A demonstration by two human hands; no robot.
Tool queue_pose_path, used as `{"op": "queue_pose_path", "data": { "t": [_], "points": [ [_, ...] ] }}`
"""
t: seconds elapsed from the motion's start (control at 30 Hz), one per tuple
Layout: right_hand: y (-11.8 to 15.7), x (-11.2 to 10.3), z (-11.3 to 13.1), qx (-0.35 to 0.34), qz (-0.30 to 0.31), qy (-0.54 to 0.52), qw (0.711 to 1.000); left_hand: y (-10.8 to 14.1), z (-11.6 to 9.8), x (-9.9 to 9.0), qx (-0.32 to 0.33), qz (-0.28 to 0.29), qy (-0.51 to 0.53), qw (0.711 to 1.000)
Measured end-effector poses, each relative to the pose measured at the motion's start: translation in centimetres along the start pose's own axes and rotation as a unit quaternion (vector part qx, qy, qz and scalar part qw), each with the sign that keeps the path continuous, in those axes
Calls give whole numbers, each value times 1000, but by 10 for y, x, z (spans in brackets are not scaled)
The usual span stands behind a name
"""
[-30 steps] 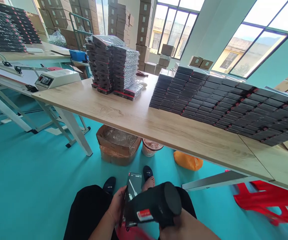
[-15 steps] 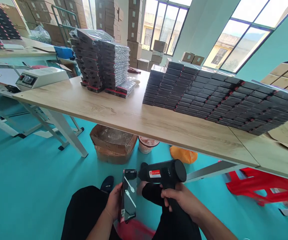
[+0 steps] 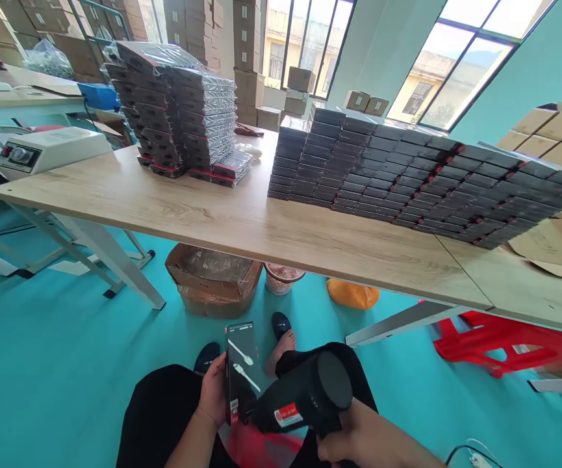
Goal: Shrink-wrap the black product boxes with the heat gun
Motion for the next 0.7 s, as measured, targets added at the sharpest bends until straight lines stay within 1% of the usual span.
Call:
{"op": "queue_pose_path", "data": {
  "t": [0.03, 0.1, 0.13, 0.17, 0.23, 0.3, 0.33, 0.4, 0.47, 0.5, 0.53, 0.6, 0.63, 0.67, 0.7],
  "points": [
    [0, 0, -2, -7, -8, -18, 1000, 0, 0, 0, 5, 6, 6, 1000],
    [1, -2, -7, -35, -52, -58, 996, -1, -1, -2, 11, 21, 10, 1000],
    [1, -2, -9, -41, -71, -66, 994, -2, -1, -3, 12, 26, 10, 1000],
    [2, -1, -12, -41, -75, -62, 994, -3, -1, -5, 14, 26, 10, 1000],
    [3, 4, -19, -24, -38, -64, 997, -7, -1, -10, 29, 8, 14, 999],
    [3, 10, -25, -5, 4, -101, 995, -11, -3, -14, 50, -13, 27, 998],
    [3, 12, -26, 3, 4, -114, 993, -12, -4, -15, 58, -16, 35, 998],
    [2, 13, -26, 16, -38, -111, 993, -13, -4, -15, 56, -2, 49, 997],
    [3, 11, -23, 24, -74, -80, 994, -12, -4, -15, 46, 21, 59, 997],
    [4, 10, -22, 25, -70, -74, 995, -11, -5, -15, 43, 30, 63, 997],
    [6, 10, -21, 27, -50, -75, 996, -10, -5, -16, 43, 37, 69, 996],
    [9, 10, -23, 26, -4, -89, 996, -10, -6, -15, 56, 38, 82, 994],
    [9, 10, -25, 21, 5, -96, 995, -10, -6, -15, 62, 33, 87, 994],
    [7, 10, -27, 18, 3, -100, 995, -10, -6, -14, 66, 26, 90, 993],
    [4, 10, -29, 14, -14, -99, 995, -9, -6, -13, 66, 15, 87, 994]
  ]
}}
Point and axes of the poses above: each hand's wrist, its own y-axis away from the middle knuckle, its own x-axis out of the palm, z = x × y, the point moved 2 cm from there along -y, towards the middle knuckle, and after that the axes turned 11 degrees about -y, right-handed, at the moved point
